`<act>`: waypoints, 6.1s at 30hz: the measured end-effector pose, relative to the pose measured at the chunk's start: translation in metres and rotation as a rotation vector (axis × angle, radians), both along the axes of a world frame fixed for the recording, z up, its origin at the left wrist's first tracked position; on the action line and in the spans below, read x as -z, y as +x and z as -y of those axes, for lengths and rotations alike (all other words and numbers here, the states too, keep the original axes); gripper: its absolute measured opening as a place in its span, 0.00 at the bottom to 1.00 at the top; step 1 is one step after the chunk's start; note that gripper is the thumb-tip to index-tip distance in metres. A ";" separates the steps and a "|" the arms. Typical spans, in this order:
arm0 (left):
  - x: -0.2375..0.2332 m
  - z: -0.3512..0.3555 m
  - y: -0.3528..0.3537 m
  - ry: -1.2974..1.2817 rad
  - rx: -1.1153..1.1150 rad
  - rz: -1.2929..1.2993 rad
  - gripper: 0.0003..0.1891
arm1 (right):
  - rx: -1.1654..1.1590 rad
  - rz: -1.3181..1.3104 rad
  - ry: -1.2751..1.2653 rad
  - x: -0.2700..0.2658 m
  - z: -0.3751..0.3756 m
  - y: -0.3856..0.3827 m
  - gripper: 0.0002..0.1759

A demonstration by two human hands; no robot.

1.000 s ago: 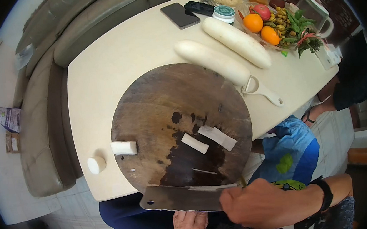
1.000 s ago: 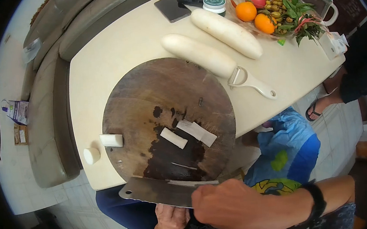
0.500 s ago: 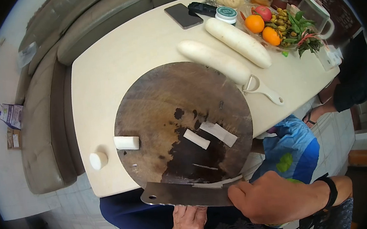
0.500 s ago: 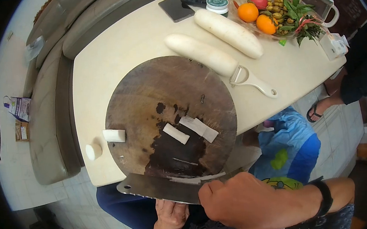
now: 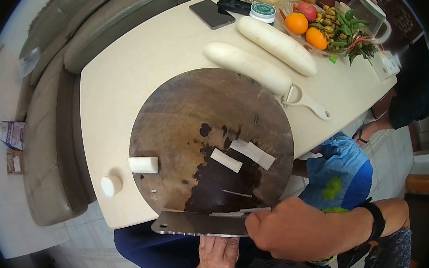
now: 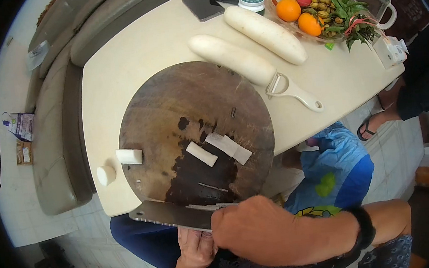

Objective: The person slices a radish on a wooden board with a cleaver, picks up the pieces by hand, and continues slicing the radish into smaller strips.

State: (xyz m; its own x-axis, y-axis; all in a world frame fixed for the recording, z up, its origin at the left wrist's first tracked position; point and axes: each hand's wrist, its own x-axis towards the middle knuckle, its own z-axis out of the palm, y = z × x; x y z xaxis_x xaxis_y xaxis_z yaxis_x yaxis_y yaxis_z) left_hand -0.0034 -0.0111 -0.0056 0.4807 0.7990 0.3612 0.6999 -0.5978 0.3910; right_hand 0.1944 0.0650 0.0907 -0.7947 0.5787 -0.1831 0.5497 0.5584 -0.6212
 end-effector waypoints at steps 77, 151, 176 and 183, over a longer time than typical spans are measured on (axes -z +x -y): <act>-0.029 -0.013 0.026 0.047 0.095 -0.092 0.19 | 0.679 -0.931 -0.738 0.049 -0.006 0.085 0.12; -0.061 -0.094 -0.002 -0.187 0.155 -0.028 0.11 | 0.865 -0.927 -0.588 0.070 -0.001 0.078 0.12; -0.059 -0.074 0.013 0.274 -0.053 -0.092 0.20 | 0.859 -0.806 -0.542 0.057 0.009 0.087 0.08; -0.024 -0.022 0.003 0.080 -0.126 -0.078 0.20 | 0.525 -0.379 -0.081 0.008 0.033 0.062 0.12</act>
State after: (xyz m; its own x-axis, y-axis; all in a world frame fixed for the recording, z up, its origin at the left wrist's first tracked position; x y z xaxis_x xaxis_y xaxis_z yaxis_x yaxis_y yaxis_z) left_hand -0.0004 0.0112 0.0186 0.4076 0.8250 0.3915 0.7974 -0.5305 0.2877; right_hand 0.2566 0.0319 0.0828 -0.4282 0.9037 -0.0048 0.4712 0.2187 -0.8545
